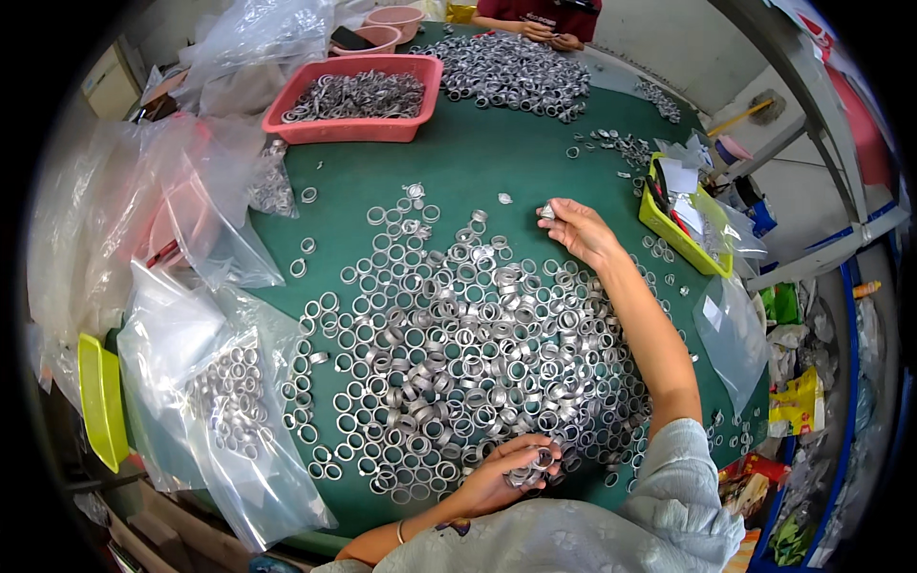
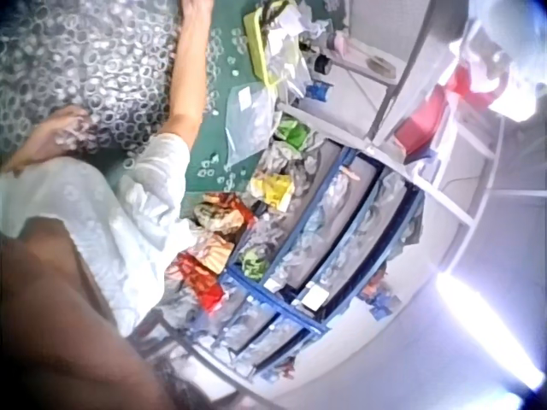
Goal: The person sorts small metal rings on a green work table, picking them up from a large pile, placing some into plastic bags, and moving others onto shelves.
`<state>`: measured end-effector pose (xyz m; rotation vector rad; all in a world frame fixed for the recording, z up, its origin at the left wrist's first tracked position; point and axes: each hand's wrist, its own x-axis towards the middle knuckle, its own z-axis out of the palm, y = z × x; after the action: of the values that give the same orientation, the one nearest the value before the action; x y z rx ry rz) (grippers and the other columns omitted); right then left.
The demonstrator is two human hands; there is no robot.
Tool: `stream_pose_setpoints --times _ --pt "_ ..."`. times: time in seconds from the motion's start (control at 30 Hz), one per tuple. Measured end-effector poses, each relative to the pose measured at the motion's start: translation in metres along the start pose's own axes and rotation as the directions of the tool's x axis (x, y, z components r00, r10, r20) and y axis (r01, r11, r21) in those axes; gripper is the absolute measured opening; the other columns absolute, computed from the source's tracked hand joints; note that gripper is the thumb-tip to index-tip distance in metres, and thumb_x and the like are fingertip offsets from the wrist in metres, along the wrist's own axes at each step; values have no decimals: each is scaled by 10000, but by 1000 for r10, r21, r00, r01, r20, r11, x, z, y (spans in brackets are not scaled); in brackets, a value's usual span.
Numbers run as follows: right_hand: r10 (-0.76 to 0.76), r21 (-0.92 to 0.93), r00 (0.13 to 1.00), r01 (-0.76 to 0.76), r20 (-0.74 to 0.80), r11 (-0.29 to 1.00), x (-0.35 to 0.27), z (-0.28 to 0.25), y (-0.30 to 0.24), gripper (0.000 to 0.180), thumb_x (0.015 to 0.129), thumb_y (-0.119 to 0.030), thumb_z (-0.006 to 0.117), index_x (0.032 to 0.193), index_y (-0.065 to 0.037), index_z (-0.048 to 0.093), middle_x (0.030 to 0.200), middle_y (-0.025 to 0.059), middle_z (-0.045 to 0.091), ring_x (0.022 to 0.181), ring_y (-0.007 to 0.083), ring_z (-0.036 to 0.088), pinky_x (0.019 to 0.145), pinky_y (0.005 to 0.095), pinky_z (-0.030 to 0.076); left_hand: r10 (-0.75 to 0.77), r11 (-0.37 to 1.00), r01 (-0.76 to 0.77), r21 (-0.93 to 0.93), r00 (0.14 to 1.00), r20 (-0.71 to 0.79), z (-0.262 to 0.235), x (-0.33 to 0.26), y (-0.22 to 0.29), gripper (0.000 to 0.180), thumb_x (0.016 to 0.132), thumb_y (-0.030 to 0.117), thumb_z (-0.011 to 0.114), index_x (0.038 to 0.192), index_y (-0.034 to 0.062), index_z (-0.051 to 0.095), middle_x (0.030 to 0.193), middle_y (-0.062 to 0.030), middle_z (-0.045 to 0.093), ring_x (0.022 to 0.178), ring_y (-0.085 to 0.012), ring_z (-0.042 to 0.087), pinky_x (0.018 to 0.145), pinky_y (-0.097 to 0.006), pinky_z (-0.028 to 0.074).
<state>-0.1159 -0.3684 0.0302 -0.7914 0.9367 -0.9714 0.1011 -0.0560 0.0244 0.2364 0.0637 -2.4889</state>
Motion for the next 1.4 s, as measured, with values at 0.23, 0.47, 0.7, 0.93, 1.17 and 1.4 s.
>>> stream_pose_setpoints --times 0.23,0.47,0.7,0.93,1.17,1.4 --pt "-396 -516 859 190 -325 835 73 -20 1 252 767 -73 667 987 21 587 853 92 640 731 178 617 651 282 501 -22 1000 22 20 1000 2 -6 0 -2 260 880 172 536 1133 112 519 1133 -117 500 962 -229 492 713 -308 434" --pt "-694 -933 699 342 173 112 157 49 -2 313 657 -65 709 950 3 621 927 186 617 864 348 595 767 380 483 -22 996 25 81 999 -36 -5 -3 -1 254 881 184 541 1125 113 529 1101 -115 505 948 -225 509 723 -304 443" --pt "-543 -996 835 58 89 -74 175 88 17 281 709 -207 709 902 -19 628 1006 148 546 1002 323 517 816 404 457 41 994 -43 97 999 20 -6 -2 3 248 886 186 539 1122 110 549 1070 -124 517 940 -231 521 715 -296 449" --pt "-715 -985 692 170 104 21 151 80 29 337 744 -154 680 1040 -46 564 992 120 541 976 294 508 819 390 431 23 998 -22 66 1000 -15 -1 -4 4 238 888 184 540 1112 105 541 1096 -119 500 948 -226 500 723 -305 435" --pt "-753 -983 651 182 94 34 157 80 28 247 753 -162 655 956 -46 572 957 108 547 956 293 504 815 403 411 23 998 -22 53 1000 -8 -2 -4 3 237 893 176 533 1120 110 541 1104 -115 500 946 -226 501 720 -300 435" --pt "-701 -974 696 -12 155 -227 171 86 34 235 769 -243 642 924 -70 608 949 98 580 939 269 507 795 389 387 50 997 -54 61 996 79 -14 -3 -1 285 917 207 499 1176 88 499 1145 -89 522 978 -191 533 750 -293 464"
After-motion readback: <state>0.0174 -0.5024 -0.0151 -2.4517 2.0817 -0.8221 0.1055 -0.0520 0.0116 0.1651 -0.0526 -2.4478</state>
